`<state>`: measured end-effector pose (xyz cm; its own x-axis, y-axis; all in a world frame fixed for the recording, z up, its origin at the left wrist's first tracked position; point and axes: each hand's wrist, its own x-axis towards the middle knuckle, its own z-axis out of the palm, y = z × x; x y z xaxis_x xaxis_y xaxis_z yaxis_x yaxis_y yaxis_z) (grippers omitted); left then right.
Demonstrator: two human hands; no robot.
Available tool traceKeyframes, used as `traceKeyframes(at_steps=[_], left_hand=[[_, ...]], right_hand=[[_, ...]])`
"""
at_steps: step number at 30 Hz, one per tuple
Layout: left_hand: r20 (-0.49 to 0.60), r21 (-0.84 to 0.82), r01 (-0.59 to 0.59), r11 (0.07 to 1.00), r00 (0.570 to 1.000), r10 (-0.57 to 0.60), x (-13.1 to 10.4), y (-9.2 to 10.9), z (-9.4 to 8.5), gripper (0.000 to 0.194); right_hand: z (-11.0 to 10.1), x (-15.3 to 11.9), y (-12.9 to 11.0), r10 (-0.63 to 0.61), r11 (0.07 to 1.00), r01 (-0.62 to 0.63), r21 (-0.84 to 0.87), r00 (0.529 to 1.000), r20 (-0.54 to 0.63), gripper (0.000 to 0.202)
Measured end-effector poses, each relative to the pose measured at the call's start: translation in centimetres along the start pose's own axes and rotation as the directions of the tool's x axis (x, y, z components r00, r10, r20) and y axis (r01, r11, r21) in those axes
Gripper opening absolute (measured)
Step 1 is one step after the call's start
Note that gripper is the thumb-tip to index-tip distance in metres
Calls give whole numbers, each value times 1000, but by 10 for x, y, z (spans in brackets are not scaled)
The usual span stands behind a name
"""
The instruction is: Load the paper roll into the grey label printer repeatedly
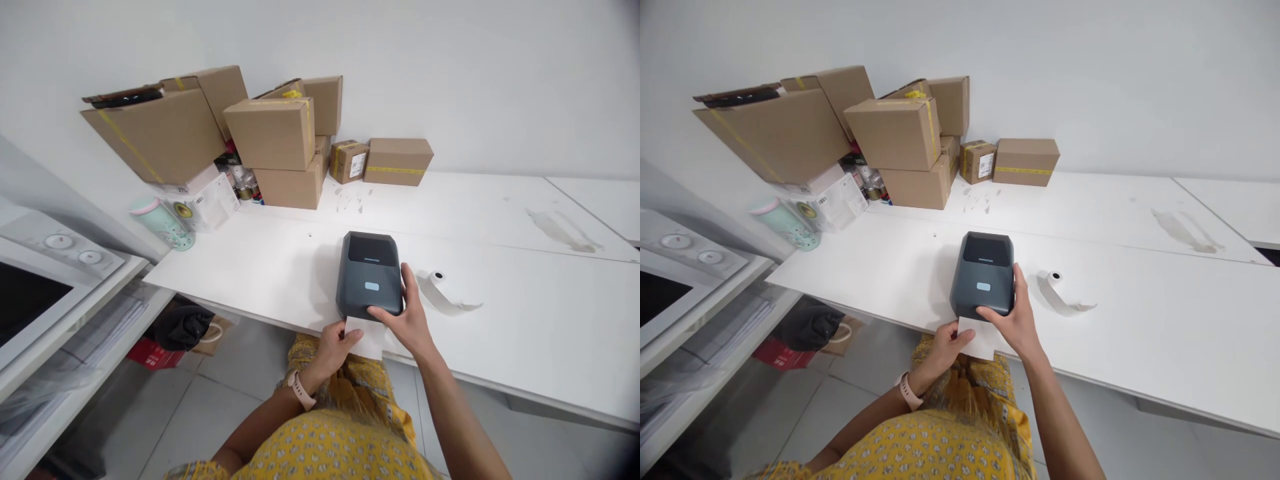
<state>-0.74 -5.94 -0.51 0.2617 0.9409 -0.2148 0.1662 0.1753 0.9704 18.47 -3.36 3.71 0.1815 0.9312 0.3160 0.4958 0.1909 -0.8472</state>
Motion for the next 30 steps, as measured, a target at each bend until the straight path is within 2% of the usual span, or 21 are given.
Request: traceKeyframes(at_steps=[2, 4, 5, 6, 8, 11, 17, 22, 25, 27, 30], left_hand=[[-162, 44, -69, 997, 984, 75, -5, 1, -1, 40], [-350, 14, -150, 989, 925, 145, -8, 3, -1, 39], [-406, -29, -189, 982, 900, 161, -8, 6, -1, 43], [-418, -85, -224, 971, 892, 169, -7, 9, 0, 49], [-345, -181, -272, 945, 918, 198, -2, 15, 1, 59], [-242, -227, -300, 927, 939, 245, 6, 23, 5, 60], [-265, -162, -323, 933, 925, 274, 10, 23, 10, 59], [-254, -105, -350, 931, 915, 315, 13, 24, -1, 57], [-219, -78, -369, 926, 913, 345, 20, 35, -10, 57], [-209, -74, -394, 916, 904, 372, 29, 48, -14, 56], [-287, -59, -426, 903, 873, 394, 53, 61, -16, 53]], right_hand=[[6, -6, 3, 95, 992, -92, 85, 995, -41, 117], [14, -16, 6, 159, 979, -146, 143, 984, -76, 115], [18, -22, 8, 188, 971, -169, 171, 977, -98, 113], [23, -27, 9, 216, 962, -190, 198, 969, -121, 111], [31, -35, 11, 263, 944, -219, 246, 951, -162, 106], [38, -41, 13, 287, 929, -224, 294, 939, -192, 100], [41, -38, 7, 271, 931, -197, 306, 937, -221, 92], [28, -36, 3, 208, 955, -161, 247, 962, -176, 85], [11, -22, -1, 109, 986, -91, 139, 986, -128, 80], [-2, -2, -8, 27, 997, -19, 75, 993, -113, 79], [-14, 42, -26, -80, 997, 78, -19, 987, -139, 77]])
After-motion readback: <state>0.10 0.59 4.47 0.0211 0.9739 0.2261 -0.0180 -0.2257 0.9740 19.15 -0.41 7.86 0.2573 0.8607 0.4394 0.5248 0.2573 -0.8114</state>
